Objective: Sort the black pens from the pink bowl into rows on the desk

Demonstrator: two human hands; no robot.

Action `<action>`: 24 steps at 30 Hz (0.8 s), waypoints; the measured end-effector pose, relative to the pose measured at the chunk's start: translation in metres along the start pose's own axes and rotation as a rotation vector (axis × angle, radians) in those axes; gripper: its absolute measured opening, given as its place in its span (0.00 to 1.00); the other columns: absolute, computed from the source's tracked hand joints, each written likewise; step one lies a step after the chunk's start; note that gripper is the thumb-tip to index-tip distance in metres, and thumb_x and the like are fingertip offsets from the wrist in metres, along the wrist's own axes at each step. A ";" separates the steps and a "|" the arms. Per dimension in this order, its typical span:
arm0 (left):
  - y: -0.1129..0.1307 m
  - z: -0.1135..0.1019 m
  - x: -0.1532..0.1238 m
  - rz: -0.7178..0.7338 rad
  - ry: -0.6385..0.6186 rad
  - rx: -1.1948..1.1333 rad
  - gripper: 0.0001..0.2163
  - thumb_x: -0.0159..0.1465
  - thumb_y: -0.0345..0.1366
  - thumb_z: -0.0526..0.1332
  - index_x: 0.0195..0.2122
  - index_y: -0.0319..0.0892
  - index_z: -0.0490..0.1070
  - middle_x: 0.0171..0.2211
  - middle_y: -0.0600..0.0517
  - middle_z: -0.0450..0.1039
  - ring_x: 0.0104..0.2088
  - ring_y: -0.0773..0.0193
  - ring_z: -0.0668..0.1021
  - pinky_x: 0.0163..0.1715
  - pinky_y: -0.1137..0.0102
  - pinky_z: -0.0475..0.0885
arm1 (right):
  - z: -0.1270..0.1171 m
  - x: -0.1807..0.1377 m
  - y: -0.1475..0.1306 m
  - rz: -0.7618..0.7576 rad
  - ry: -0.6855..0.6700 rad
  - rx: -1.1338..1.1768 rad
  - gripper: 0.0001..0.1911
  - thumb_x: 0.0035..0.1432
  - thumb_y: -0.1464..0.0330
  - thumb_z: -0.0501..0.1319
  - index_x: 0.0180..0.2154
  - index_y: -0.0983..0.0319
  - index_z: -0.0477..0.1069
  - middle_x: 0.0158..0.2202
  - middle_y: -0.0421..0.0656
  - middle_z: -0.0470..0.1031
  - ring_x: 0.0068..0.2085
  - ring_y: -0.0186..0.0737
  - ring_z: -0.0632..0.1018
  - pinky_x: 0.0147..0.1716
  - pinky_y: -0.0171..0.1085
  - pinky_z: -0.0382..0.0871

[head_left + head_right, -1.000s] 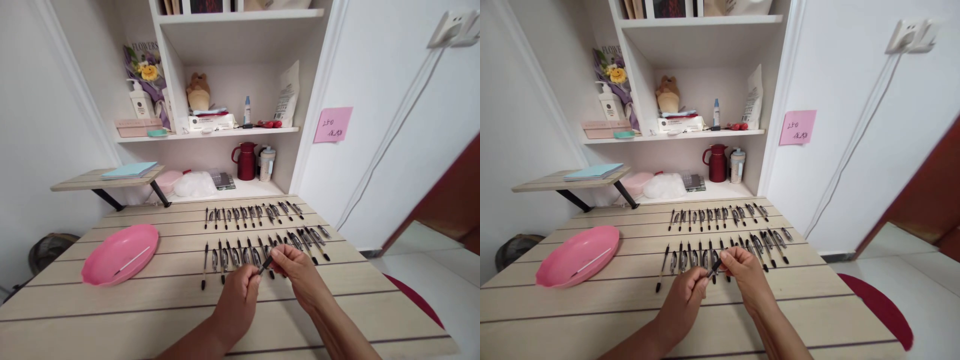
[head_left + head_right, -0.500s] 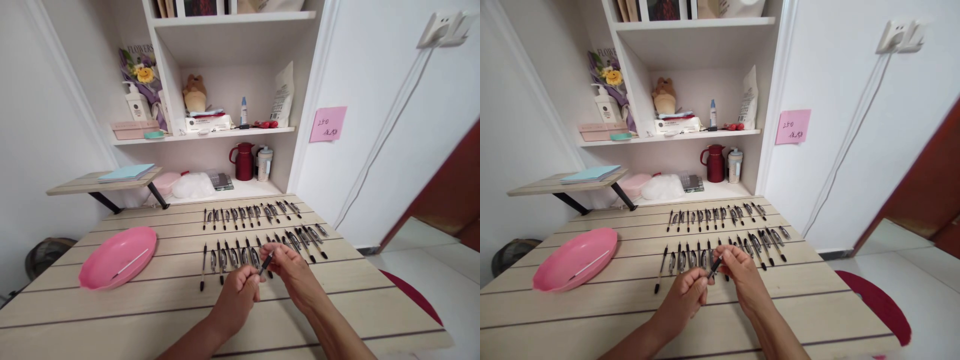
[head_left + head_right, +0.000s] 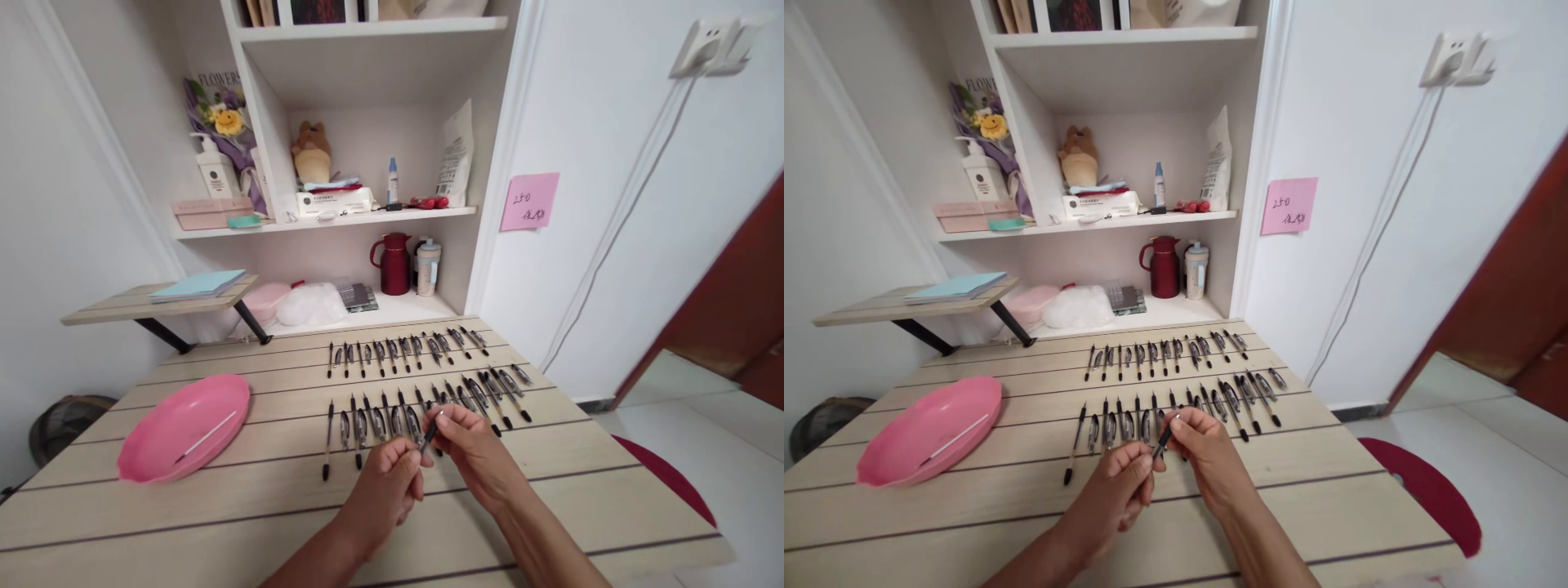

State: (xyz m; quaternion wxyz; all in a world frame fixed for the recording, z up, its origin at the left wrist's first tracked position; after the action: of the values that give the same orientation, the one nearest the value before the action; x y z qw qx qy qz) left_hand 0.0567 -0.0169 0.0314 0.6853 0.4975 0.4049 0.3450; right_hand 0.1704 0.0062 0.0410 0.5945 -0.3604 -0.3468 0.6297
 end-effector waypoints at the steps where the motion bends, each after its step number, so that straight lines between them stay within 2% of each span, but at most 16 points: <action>1: -0.001 0.000 0.000 -0.006 -0.004 -0.002 0.11 0.57 0.43 0.53 0.32 0.39 0.62 0.16 0.60 0.59 0.10 0.80 0.50 0.11 0.78 0.42 | -0.002 0.000 -0.001 -0.008 0.027 -0.019 0.10 0.39 0.64 0.68 0.23 0.63 0.72 0.26 0.40 0.73 0.26 0.31 0.69 0.29 0.33 0.62; 6: -0.004 0.000 0.000 -0.023 -0.012 -0.033 0.12 0.56 0.43 0.54 0.32 0.39 0.63 0.16 0.60 0.59 0.11 0.80 0.50 0.11 0.78 0.42 | 0.003 -0.001 0.002 0.029 -0.033 0.050 0.15 0.41 0.61 0.67 0.32 0.61 0.73 0.34 0.44 0.74 0.35 0.39 0.72 0.32 0.36 0.64; 11: -0.005 0.001 0.001 -0.011 -0.044 -0.042 0.12 0.56 0.44 0.55 0.32 0.39 0.63 0.16 0.60 0.60 0.10 0.80 0.51 0.11 0.78 0.43 | -0.006 0.000 0.005 0.002 0.009 0.008 0.09 0.40 0.65 0.68 0.23 0.62 0.71 0.27 0.40 0.73 0.26 0.31 0.69 0.28 0.33 0.62; 16: -0.008 0.000 0.001 -0.056 -0.046 -0.079 0.14 0.55 0.45 0.57 0.32 0.39 0.63 0.16 0.61 0.59 0.10 0.80 0.51 0.12 0.78 0.42 | 0.000 -0.003 0.007 0.065 -0.077 0.028 0.15 0.43 0.60 0.65 0.34 0.61 0.73 0.36 0.45 0.74 0.35 0.40 0.73 0.32 0.37 0.65; 24: -0.012 -0.001 0.002 -0.061 -0.040 -0.050 0.13 0.56 0.44 0.55 0.34 0.39 0.64 0.16 0.60 0.60 0.11 0.79 0.51 0.12 0.78 0.42 | -0.008 0.001 0.012 0.054 0.017 -0.007 0.09 0.40 0.65 0.68 0.25 0.63 0.73 0.26 0.40 0.72 0.24 0.30 0.68 0.26 0.32 0.62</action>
State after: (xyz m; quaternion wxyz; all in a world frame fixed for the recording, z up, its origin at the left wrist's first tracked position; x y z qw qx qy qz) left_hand 0.0575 -0.0182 0.0195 0.7156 0.4746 0.3972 0.3239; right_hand 0.1708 0.0067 0.0266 0.5791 -0.3768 -0.3341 0.6411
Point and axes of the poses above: each hand's wrist, its own x-axis towards the middle knuckle, its own z-axis out of the palm, y = z × x, the point moved 7 cm from there along x, towards the middle knuckle
